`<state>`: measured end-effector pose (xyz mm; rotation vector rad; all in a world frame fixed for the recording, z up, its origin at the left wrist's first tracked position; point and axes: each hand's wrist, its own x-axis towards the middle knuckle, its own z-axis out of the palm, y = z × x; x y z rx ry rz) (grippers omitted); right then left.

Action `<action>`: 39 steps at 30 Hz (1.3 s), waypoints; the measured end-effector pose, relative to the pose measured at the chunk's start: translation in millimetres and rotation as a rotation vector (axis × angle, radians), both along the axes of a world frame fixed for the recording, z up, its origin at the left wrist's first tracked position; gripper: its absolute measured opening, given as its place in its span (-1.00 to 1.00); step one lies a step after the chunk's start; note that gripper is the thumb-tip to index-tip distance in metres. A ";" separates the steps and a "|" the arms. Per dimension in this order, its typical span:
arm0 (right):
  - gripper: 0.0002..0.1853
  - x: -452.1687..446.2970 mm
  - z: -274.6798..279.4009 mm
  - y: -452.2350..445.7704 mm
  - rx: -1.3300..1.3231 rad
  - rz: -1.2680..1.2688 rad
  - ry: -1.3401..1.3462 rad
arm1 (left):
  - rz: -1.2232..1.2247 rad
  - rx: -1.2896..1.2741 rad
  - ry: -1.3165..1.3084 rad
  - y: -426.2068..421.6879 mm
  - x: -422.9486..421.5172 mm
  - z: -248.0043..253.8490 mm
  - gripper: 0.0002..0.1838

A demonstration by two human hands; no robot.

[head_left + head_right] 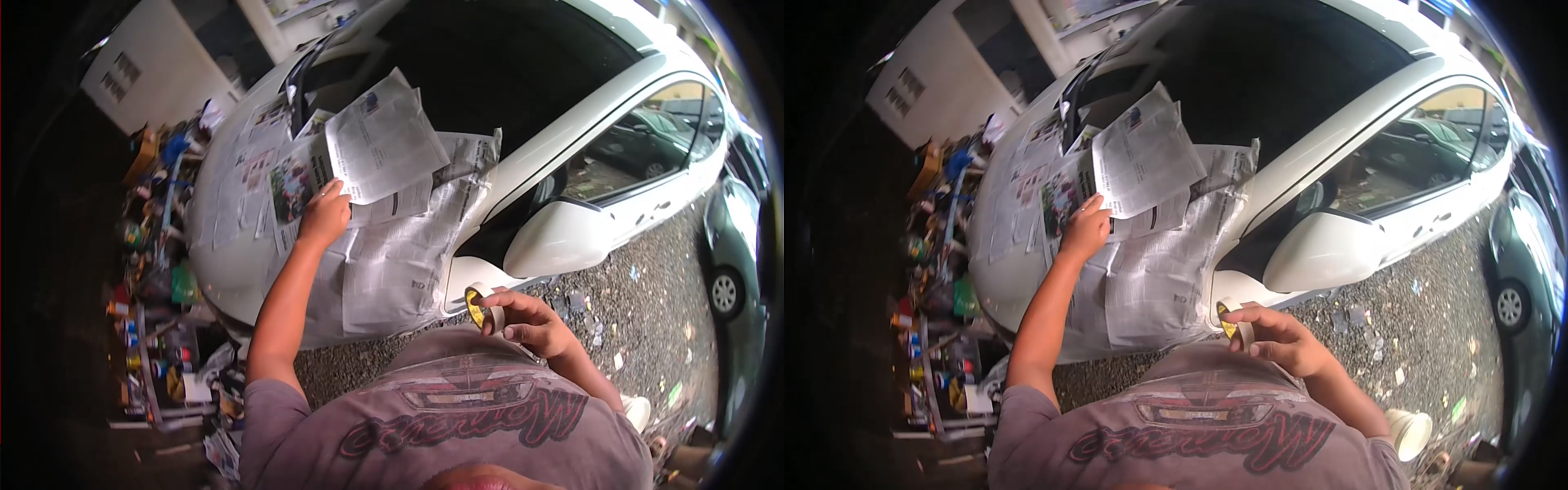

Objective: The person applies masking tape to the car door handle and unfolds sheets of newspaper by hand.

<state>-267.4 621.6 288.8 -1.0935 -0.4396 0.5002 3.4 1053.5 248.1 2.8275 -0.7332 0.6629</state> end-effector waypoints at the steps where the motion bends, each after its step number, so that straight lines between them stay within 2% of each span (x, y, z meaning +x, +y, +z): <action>1: -0.39 -3.8 0.0 7.0 0.006 -0.058 0.052 | -0.018 -0.120 -0.010 9.3 11.1 0.7 -0.64; 3: -0.40 -11.6 -1.0 22.0 0.040 -0.151 0.135 | -0.007 -0.292 -0.051 29.2 27.7 17.6 -0.74; 6: -0.41 -10.0 -3.5 35.2 0.069 -0.181 0.128 | 0.063 -0.599 -0.182 42.0 38.5 101.3 -0.80; 9: -0.44 1.8 2.2 43.7 0.052 -0.220 0.118 | 0.044 -0.618 -0.349 63.9 36.3 168.8 -0.79; 11: -0.44 12.7 7.6 51.1 0.082 -0.243 0.084 | 0.056 -0.801 -0.150 74.3 23.5 204.6 -0.78; 12: -0.48 18.6 9.1 50.9 0.053 -0.253 0.088 | 0.057 -0.792 -0.163 74.9 13.3 217.0 -0.78; 13: -0.50 25.3 15.9 53.6 0.021 -0.278 0.052 | -0.009 -0.953 -0.050 73.6 0.1 225.9 -0.78; 15: -0.54 41.1 33.0 57.9 -0.082 -0.307 -0.018 | -0.123 -1.170 0.142 71.0 -23.8 231.9 -0.77; 18: -0.47 69.1 64.0 64.5 -0.214 -0.310 -0.164 | -0.149 -1.151 0.123 60.6 -56.9 226.3 -0.78; 21: -0.49 106.6 75.0 71.8 -0.275 -0.305 -0.172 | -0.187 -1.220 0.151 38.0 -94.1 221.8 -0.80; 26: -0.44 152.8 85.7 97.5 -0.333 -0.267 -0.198 | -0.244 -1.195 0.196 27.0 -143.7 231.0 -0.83; 28: -0.25 164.3 90.4 105.9 -0.372 -0.204 -0.117 | -0.311 -1.260 0.158 38.3 -153.2 239.0 -0.84; 29: -0.25 174.5 83.1 108.1 -0.363 -0.202 -0.113 | -0.311 -1.274 0.172 48.0 -157.1 242.3 -0.83; 31: -0.07 200.1 65.8 114.7 -0.202 -0.274 -0.085 | -0.302 -1.306 0.155 51.5 -165.1 250.1 -0.83; 32: -0.07 210.0 64.2 114.6 -0.198 -0.270 -0.083 | -0.296 -1.345 0.138 53.9 -168.9 253.2 -0.82; 34: 0.05 226.6 67.9 115.0 -0.140 -0.270 -0.103 | -0.298 -1.349 0.144 66.4 -169.1 251.5 -0.79; 35: 0.03 233.2 69.1 119.0 -0.149 -0.341 -0.119 | -0.275 -1.379 0.136 68.3 -168.8 250.8 -0.78; 36: 0.03 239.9 73.3 120.4 -0.144 -0.345 -0.113 | -0.252 -1.409 0.131 70.1 -168.3 250.1 -0.76; 38: -0.09 254.1 83.3 120.2 -0.024 -0.290 -0.070 | -0.229 -1.410 0.165 74.9 -165.7 248.9 -0.75; 39: -0.36 258.2 90.5 122.0 0.083 -0.317 -0.048 | -0.209 -1.416 0.190 78.9 -163.2 247.9 -0.73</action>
